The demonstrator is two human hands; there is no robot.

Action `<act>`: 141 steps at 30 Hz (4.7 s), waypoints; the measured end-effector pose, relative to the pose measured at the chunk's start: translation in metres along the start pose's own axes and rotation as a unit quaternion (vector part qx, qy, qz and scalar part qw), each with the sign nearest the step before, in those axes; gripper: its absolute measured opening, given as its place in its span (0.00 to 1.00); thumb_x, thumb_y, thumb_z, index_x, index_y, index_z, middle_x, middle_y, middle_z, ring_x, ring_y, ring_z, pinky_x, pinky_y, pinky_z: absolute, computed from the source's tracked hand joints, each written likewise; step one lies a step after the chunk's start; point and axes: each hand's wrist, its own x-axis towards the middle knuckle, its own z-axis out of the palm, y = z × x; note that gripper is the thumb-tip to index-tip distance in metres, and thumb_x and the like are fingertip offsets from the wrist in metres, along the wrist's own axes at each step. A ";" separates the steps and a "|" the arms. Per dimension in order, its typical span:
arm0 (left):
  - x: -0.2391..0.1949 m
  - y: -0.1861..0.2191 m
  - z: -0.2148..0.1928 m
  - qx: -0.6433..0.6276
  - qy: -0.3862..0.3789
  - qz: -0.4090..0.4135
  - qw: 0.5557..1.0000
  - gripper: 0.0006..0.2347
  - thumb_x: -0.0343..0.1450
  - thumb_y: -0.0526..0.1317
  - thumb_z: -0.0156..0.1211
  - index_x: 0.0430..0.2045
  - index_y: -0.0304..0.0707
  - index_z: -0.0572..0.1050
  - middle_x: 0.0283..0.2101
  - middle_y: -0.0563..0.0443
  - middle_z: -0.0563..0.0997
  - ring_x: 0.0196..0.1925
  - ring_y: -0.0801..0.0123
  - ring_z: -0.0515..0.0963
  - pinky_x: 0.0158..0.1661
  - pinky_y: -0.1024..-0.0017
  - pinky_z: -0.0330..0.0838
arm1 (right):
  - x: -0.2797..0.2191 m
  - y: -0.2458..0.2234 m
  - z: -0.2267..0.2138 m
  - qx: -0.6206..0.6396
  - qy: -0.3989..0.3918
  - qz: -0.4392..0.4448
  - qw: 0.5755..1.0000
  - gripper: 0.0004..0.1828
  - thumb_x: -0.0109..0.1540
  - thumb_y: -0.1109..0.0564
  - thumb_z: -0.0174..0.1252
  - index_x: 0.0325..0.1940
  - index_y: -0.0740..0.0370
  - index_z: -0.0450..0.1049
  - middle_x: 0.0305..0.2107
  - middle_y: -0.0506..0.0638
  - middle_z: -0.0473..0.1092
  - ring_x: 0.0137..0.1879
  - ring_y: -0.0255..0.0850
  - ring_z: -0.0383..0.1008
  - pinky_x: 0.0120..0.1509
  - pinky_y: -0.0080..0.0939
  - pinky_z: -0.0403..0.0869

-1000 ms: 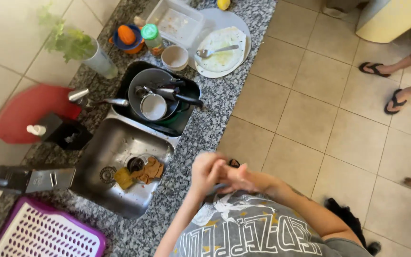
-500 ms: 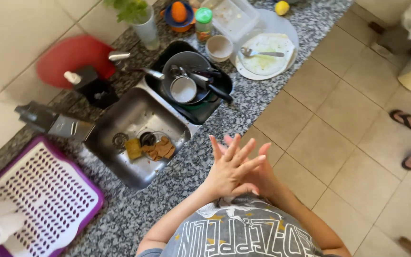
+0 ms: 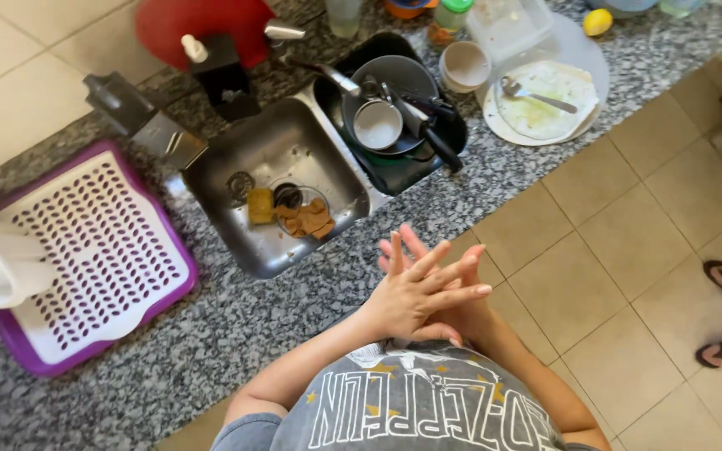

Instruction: Cleaning the kitchen countertop and sink area using spray cleaner, a cloth, and a sponge.

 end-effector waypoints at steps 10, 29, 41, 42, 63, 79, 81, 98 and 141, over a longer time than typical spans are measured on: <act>-0.058 -0.062 -0.047 -0.122 0.117 -0.158 0.973 0.14 0.70 0.50 0.51 0.47 0.53 0.72 0.52 0.57 0.72 0.53 0.67 0.74 0.57 0.56 0.52 | 0.052 0.046 0.004 -0.233 0.093 0.081 0.965 0.32 0.60 0.38 0.38 0.63 0.56 0.57 0.55 0.60 0.63 0.60 0.49 0.63 0.61 0.53 0.64; -0.251 -0.360 0.104 0.346 -0.153 -0.545 0.748 0.05 0.60 0.39 0.57 0.24 0.48 0.79 0.23 0.47 0.77 0.29 0.55 0.77 0.33 0.58 0.63 | 0.183 -0.050 -0.045 -0.646 -0.008 -0.058 0.761 0.14 0.61 0.59 0.58 0.51 0.57 0.74 0.37 0.50 0.74 0.47 0.41 0.74 0.56 0.40 0.69; -0.213 -0.226 -0.044 0.312 -0.198 -0.632 0.681 0.11 0.57 0.51 0.64 0.21 0.45 0.80 0.24 0.48 0.77 0.29 0.57 0.77 0.30 0.61 0.66 | 0.294 -0.066 -0.034 -0.721 -0.072 -0.416 0.549 0.07 0.63 0.63 0.62 0.46 0.63 0.77 0.36 0.52 0.72 0.42 0.48 0.71 0.49 0.45 0.70; -0.205 -0.236 -0.042 0.312 -0.197 -0.628 0.685 0.11 0.57 0.51 0.64 0.21 0.45 0.80 0.24 0.48 0.77 0.29 0.57 0.77 0.30 0.61 0.66 | 0.293 -0.058 -0.029 -0.724 -0.068 -0.418 0.545 0.07 0.63 0.63 0.62 0.46 0.63 0.77 0.36 0.52 0.72 0.42 0.48 0.71 0.49 0.45 0.70; -0.221 -0.323 -0.026 0.236 0.006 -0.712 0.662 0.11 0.65 0.38 0.56 0.40 0.39 0.73 0.41 0.42 0.74 0.41 0.47 0.76 0.39 0.53 0.73 | 0.339 0.197 -0.196 -0.744 -0.045 0.285 0.603 0.23 0.57 0.59 0.50 0.58 0.59 0.64 0.23 0.56 0.74 0.28 0.46 0.77 0.33 0.47 0.76; -0.217 -0.373 0.006 0.261 -0.137 -0.620 0.727 0.18 0.60 0.42 0.66 0.44 0.58 0.73 0.55 0.59 0.67 0.60 0.62 0.59 0.52 0.53 0.58 | 0.323 0.161 -0.185 -0.815 -0.063 0.276 0.505 0.17 0.59 0.53 0.48 0.52 0.56 0.67 0.36 0.64 0.73 0.48 0.60 0.72 0.50 0.59 0.71; -0.217 -0.381 0.015 0.255 -0.166 -0.617 0.726 0.15 0.59 0.44 0.67 0.39 0.57 0.75 0.56 0.60 0.66 0.59 0.62 0.58 0.52 0.50 0.56 | 0.323 0.156 -0.181 -0.820 -0.062 0.274 0.498 0.17 0.59 0.53 0.47 0.52 0.55 0.66 0.34 0.64 0.73 0.47 0.61 0.73 0.50 0.59 0.71; -0.241 -0.366 0.032 0.213 -0.212 -0.548 0.781 0.07 0.66 0.35 0.54 0.30 0.53 0.78 0.45 0.54 0.69 0.51 0.62 0.65 0.45 0.56 0.62 | 0.328 0.169 -0.199 -0.835 -0.073 0.318 0.443 0.18 0.61 0.56 0.40 0.53 0.63 0.60 0.35 0.70 0.71 0.46 0.65 0.72 0.47 0.63 0.72; -0.235 -0.413 0.047 0.100 0.099 -0.739 0.659 0.04 0.64 0.32 0.50 0.28 0.43 0.69 0.36 0.47 0.69 0.36 0.43 0.78 0.38 0.54 0.75 | 0.317 0.150 -0.149 -0.865 -0.116 0.247 0.421 0.23 0.58 0.66 0.36 0.58 0.74 0.54 0.32 0.70 0.71 0.40 0.64 0.74 0.43 0.59 0.74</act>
